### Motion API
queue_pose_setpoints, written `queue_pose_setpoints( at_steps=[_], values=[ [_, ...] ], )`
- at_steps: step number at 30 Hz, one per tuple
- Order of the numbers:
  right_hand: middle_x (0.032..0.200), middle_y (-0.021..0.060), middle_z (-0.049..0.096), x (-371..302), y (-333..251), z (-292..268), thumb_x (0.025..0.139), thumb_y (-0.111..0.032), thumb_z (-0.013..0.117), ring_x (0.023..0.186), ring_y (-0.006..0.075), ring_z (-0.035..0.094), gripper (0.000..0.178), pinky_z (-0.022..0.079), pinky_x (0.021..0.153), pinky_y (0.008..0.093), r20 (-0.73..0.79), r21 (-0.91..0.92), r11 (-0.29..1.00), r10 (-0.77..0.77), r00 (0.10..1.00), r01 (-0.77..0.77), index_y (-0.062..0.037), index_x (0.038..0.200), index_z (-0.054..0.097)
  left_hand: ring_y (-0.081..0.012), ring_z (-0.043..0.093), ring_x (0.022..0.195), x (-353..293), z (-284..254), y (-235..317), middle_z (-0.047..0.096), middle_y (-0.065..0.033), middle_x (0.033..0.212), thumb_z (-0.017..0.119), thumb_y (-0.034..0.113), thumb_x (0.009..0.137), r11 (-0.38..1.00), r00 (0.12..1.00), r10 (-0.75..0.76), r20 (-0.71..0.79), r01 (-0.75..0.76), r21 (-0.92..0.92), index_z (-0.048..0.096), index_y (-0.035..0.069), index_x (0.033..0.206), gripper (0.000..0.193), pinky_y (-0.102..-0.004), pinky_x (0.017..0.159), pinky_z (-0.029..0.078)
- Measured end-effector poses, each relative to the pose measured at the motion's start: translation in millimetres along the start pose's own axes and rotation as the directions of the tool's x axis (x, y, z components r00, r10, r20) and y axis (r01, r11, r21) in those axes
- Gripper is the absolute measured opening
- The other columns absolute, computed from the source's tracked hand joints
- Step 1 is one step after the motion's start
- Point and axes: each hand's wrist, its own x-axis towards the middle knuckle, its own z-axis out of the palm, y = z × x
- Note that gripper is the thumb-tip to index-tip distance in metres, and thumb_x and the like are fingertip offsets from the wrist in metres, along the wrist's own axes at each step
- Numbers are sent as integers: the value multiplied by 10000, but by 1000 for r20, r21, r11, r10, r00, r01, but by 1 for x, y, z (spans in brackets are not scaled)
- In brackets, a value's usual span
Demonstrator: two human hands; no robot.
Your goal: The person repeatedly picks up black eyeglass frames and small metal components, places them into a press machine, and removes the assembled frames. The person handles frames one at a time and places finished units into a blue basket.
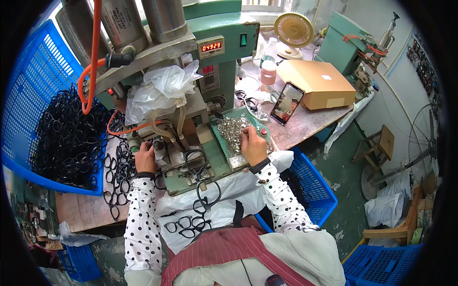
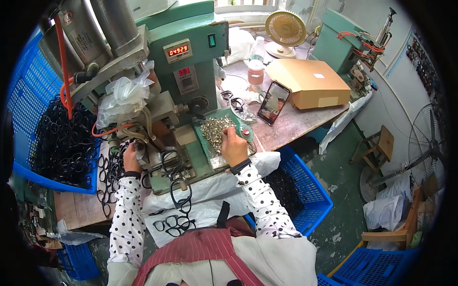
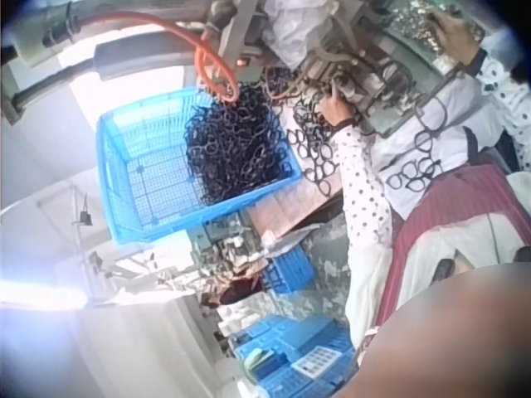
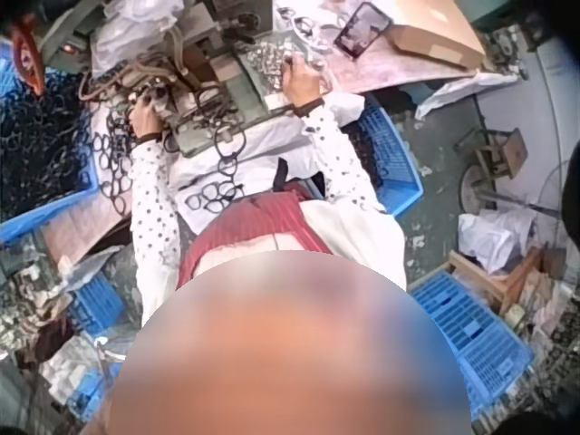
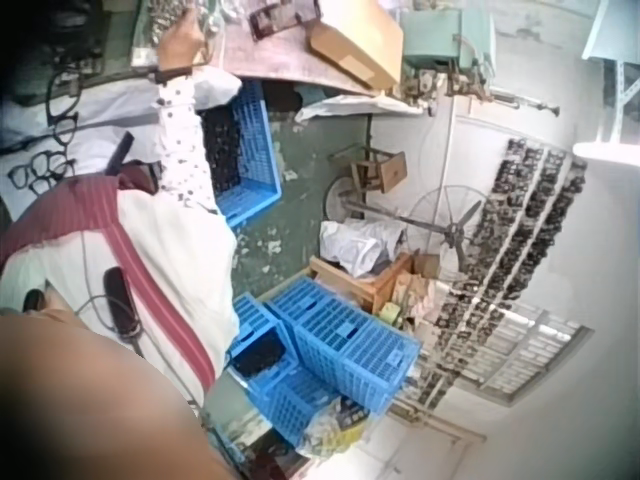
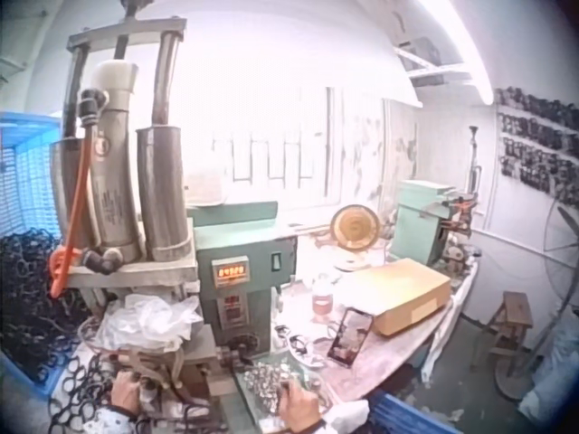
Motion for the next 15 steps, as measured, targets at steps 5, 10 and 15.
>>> queue_pose_setpoints(
  at_steps=[5, 10, 15],
  values=[
    [763, 148, 664, 4, 2, 7, 907, -42, 559, 673, 314, 678, 92, 520, 579, 412, -38, 52, 997, -58, 998, 60, -73, 993, 564, -296, 588, 752, -13, -13, -8, 600, -107, 1007, 647, 87, 752, 998, 998, 54, -10, -54, 16, 692, 147, 954, 216, -400, 647, 446],
    [811, 105, 649, 7, -6, 1, 796, -26, 643, 767, 316, 621, 124, 465, 672, 432, -25, -28, 1000, -9, 1000, 8, -89, 894, 600, -298, 499, 1039, -12, -48, 12, 584, -63, 1127, 680, 127, 769, 978, 959, -191, -211, 205, 46, 693, 154, 960, 193, -415, 860, 392],
    [828, 63, 678, 21, -44, 8, 785, -41, 673, 685, 187, 597, 115, 459, 622, 308, 106, 389, 903, 156, 982, -185, -52, 897, 695, -281, 578, 636, -16, -54, 24, 614, -125, 749, 512, 259, 992, 788, 814, -535, -227, 384, -481, 604, 36, 860, 275, -350, 613, 449]
  ],
)
